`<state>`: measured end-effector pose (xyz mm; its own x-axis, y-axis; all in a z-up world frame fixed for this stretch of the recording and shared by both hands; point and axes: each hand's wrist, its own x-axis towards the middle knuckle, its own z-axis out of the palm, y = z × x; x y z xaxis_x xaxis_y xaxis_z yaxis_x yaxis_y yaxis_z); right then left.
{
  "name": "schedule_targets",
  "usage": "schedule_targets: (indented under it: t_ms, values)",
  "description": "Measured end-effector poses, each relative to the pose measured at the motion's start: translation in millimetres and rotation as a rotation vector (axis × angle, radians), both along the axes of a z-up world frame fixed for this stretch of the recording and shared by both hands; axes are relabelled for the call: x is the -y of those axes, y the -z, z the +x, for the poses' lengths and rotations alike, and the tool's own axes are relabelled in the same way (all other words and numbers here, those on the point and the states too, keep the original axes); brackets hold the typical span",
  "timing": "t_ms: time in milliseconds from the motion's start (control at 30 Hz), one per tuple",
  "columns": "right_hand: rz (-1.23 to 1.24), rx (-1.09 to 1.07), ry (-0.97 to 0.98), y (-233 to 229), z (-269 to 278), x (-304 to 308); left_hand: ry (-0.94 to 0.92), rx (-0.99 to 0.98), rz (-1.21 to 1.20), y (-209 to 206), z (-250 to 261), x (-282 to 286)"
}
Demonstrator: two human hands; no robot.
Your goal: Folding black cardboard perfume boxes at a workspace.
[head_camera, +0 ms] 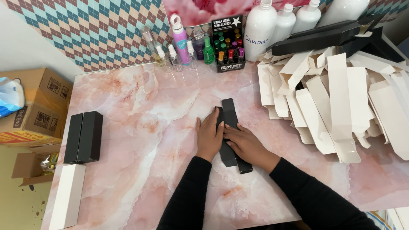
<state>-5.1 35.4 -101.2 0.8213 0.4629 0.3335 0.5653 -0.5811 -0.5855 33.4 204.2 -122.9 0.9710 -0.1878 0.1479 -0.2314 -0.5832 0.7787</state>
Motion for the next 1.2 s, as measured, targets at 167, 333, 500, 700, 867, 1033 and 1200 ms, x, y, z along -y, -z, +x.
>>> schedule_targets:
  t_ms: [167, 333, 500, 700, 867, 1033, 1200]
  values:
    - [-0.017, 0.050, 0.084, 4, -1, 1, -0.047, 0.073, 0.263, 5, -2, 9]
    - [0.228, -0.018, 0.239, 58, 25, 22, 0.043, 0.010, 0.423, -6, -4, 4]
    - [0.191, -0.040, 0.350, 50, 43, 23, 0.194, -0.104, 0.545, -19, -5, -3]
    - [-0.002, -0.029, 0.413, 46, 73, 18, 0.208, -0.177, 0.655, -29, -5, 1]
    - [0.003, -0.021, 0.366, 33, 88, 11, 0.192, -0.148, 0.653, -30, -7, 3]
    - [-0.155, 0.054, 0.310, 17, 95, 6, 0.126, -0.087, 0.644, -25, -10, 9]
    - [-0.272, 0.189, 0.261, 27, 90, 5, 0.078, -0.006, 0.678, -16, -10, 10]
